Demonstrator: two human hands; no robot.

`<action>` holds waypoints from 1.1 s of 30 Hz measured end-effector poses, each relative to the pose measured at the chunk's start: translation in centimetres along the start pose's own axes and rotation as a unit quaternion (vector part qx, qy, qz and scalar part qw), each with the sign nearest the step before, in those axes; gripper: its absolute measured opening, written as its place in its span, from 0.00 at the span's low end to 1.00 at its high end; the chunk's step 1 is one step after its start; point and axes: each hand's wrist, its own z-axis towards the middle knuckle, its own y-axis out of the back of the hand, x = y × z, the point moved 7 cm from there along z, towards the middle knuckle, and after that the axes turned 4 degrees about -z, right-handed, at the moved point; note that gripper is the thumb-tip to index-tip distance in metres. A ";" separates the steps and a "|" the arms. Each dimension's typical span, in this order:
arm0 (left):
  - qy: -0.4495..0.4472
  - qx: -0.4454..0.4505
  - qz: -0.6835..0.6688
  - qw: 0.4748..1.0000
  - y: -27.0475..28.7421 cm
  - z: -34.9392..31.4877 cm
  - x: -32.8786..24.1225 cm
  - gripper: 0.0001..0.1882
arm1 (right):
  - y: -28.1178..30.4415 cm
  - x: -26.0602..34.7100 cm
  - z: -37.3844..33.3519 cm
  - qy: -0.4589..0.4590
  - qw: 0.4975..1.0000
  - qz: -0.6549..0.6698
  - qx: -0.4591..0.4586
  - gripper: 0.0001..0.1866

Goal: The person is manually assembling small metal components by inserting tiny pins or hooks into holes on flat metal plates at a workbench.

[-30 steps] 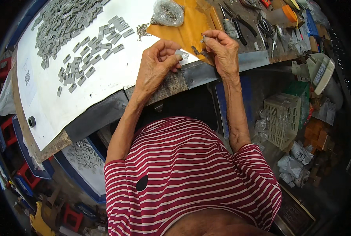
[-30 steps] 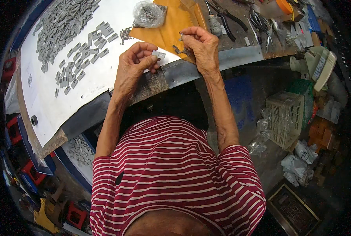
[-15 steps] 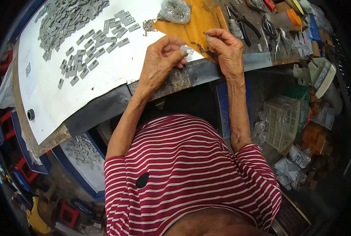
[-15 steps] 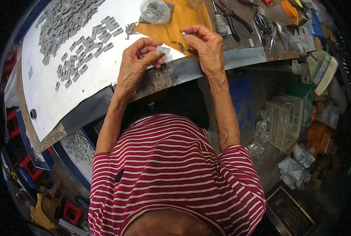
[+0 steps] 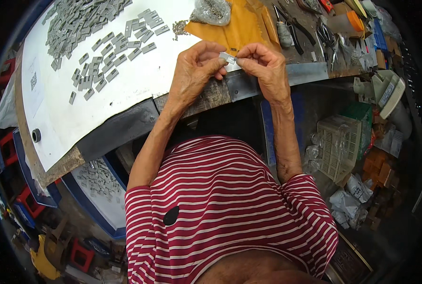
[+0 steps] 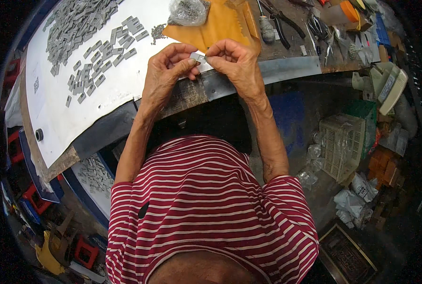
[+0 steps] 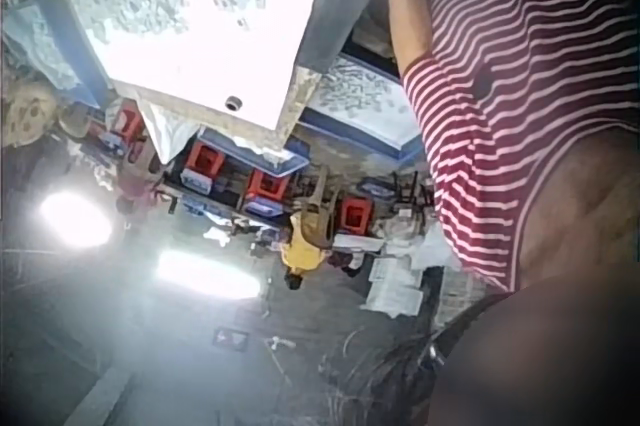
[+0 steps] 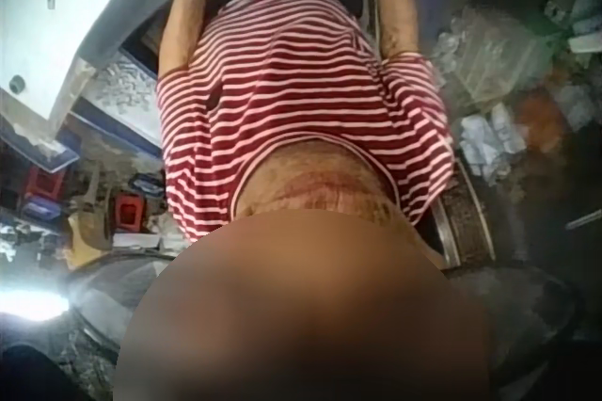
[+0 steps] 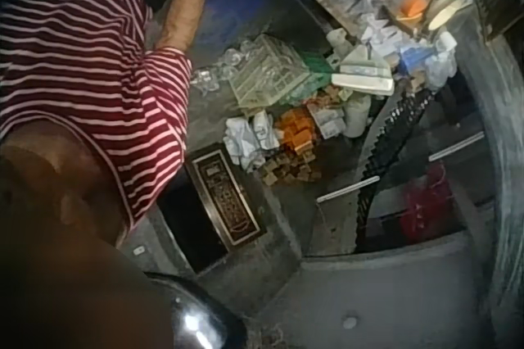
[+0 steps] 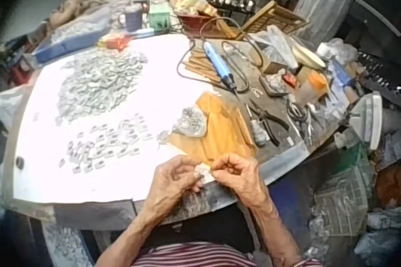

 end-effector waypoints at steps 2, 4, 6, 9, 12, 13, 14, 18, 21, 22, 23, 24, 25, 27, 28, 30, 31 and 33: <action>-0.003 0.002 0.004 1.000 -0.2 0.0 -0.1 0.11 | -0.1 -0.3 0.1 0.005 1.000 -0.013 0.012 0.06; -0.009 -0.001 0.012 1.000 -0.3 0.0 -0.1 0.11 | 0.0 -0.5 0.1 0.007 1.000 -0.011 0.009 0.06; -0.007 -0.001 0.013 1.000 -0.2 0.0 0.1 0.11 | 0.1 -0.6 0.1 0.010 1.000 -0.010 0.006 0.06; -0.009 0.001 0.014 1.000 -0.2 0.0 0.2 0.11 | 0.2 -0.7 0.1 0.010 1.000 -0.027 0.005 0.06; -0.019 -0.003 0.022 1.000 -0.3 -0.1 0.2 0.10 | 0.2 -0.7 0.1 0.007 0.999 -0.041 0.007 0.05; -0.027 -0.010 0.032 0.999 -0.3 -0.1 0.1 0.10 | 0.2 -0.6 0.1 0.008 0.999 -0.040 0.008 0.05; -0.028 -0.009 0.031 0.999 -0.3 -0.1 0.1 0.10 | 0.2 -0.6 0.1 0.008 0.999 -0.039 0.010 0.06; -0.030 -0.021 0.044 0.998 -0.2 -0.3 0.3 0.09 | 0.1 -0.5 0.0 0.007 0.999 -0.044 0.006 0.06; -0.027 -0.028 0.044 0.998 -0.2 -0.3 0.2 0.09 | 0.2 -0.3 0.0 0.012 0.997 -0.072 -0.004 0.06; -0.027 -0.031 0.038 0.998 -0.2 -0.3 0.2 0.09 | 0.2 -0.2 -0.1 0.014 0.997 -0.075 -0.009 0.06; -0.027 -0.031 0.038 0.998 -0.2 -0.3 0.3 0.09 | 0.2 -0.2 -0.1 0.016 0.997 -0.079 -0.013 0.06; -0.028 -0.031 0.033 0.999 -0.2 -0.3 0.4 0.09 | 0.2 -0.3 0.0 0.016 0.997 -0.079 -0.013 0.06; -0.030 -0.030 0.028 0.999 -0.2 -0.3 0.4 0.09 | 0.2 -0.4 0.1 0.019 0.996 -0.081 -0.011 0.06; -0.031 -0.033 0.032 0.998 -0.2 -0.3 0.4 0.09 | 0.2 -0.4 0.1 0.022 0.996 -0.083 -0.009 0.06; -0.032 -0.036 0.036 0.998 -0.2 -0.3 0.5 0.09 | 0.2 -0.5 0.1 0.015 0.997 -0.079 -0.011 0.06; -0.032 -0.045 0.029 0.998 -0.1 -0.3 0.6 0.09 | 0.2 -0.4 0.0 0.009 0.997 -0.075 -0.013 0.07; -0.032 -0.052 0.023 0.998 0.0 -0.3 0.6 0.09 | 0.2 -0.2 -0.1 0.007 0.997 -0.078 -0.012 0.07; -0.035 -0.047 0.028 0.998 -0.1 -0.3 0.5 0.08 | 0.2 -0.2 -0.1 0.005 0.997 -0.081 -0.012 0.07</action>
